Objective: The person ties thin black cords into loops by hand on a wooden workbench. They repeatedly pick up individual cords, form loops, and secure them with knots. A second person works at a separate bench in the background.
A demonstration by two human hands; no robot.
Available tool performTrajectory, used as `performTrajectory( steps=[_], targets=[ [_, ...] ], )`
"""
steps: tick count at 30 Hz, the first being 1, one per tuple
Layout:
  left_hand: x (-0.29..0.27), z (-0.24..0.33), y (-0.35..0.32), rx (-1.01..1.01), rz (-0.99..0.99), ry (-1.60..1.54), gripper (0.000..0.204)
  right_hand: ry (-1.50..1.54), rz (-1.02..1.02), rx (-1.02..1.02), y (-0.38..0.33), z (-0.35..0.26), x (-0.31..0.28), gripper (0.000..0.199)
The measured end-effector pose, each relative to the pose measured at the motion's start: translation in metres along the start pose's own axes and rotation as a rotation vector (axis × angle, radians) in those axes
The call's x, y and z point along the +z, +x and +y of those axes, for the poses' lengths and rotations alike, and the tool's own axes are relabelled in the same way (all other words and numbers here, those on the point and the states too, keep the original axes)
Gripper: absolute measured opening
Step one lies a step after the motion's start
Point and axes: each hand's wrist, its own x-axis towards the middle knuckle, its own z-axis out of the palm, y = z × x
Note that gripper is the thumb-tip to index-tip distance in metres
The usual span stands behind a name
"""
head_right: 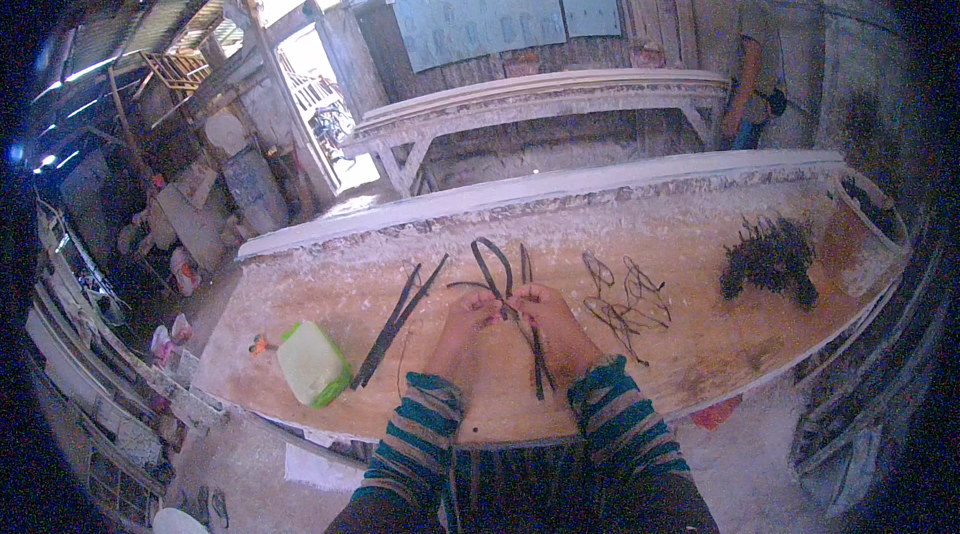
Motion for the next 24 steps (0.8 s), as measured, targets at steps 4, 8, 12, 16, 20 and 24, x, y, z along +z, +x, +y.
performTrajectory(
  steps=[4, 8, 12, 16, 20, 24],
  targets=[
    [-0.003, -0.002, 0.000, -0.004, -0.066, -0.018, 0.014, 0.002, -0.041, -0.055, -0.006, -0.004, 0.009, 0.006],
    [-0.001, -0.003, 0.001, -0.036, -0.050, -0.009, 0.016, -0.061, -0.048, -0.113, -0.002, 0.001, 0.007, 0.006],
    [0.003, 0.000, -0.001, -0.012, -0.048, -0.011, 0.018, -0.014, -0.031, -0.096, -0.003, 0.004, 0.006, 0.006],
    [0.002, 0.003, -0.003, -0.025, -0.077, -0.012, 0.020, -0.080, -0.044, -0.112, -0.003, 0.000, 0.006, 0.006],
    [0.000, 0.001, -0.001, -0.031, -0.093, -0.041, 0.021, -0.100, -0.052, -0.126, 0.000, 0.003, 0.004, 0.005],
    [0.002, 0.003, -0.002, -0.080, -0.057, -0.014, 0.020, -0.160, -0.040, -0.176, 0.009, 0.012, -0.005, 0.007]
  ],
)
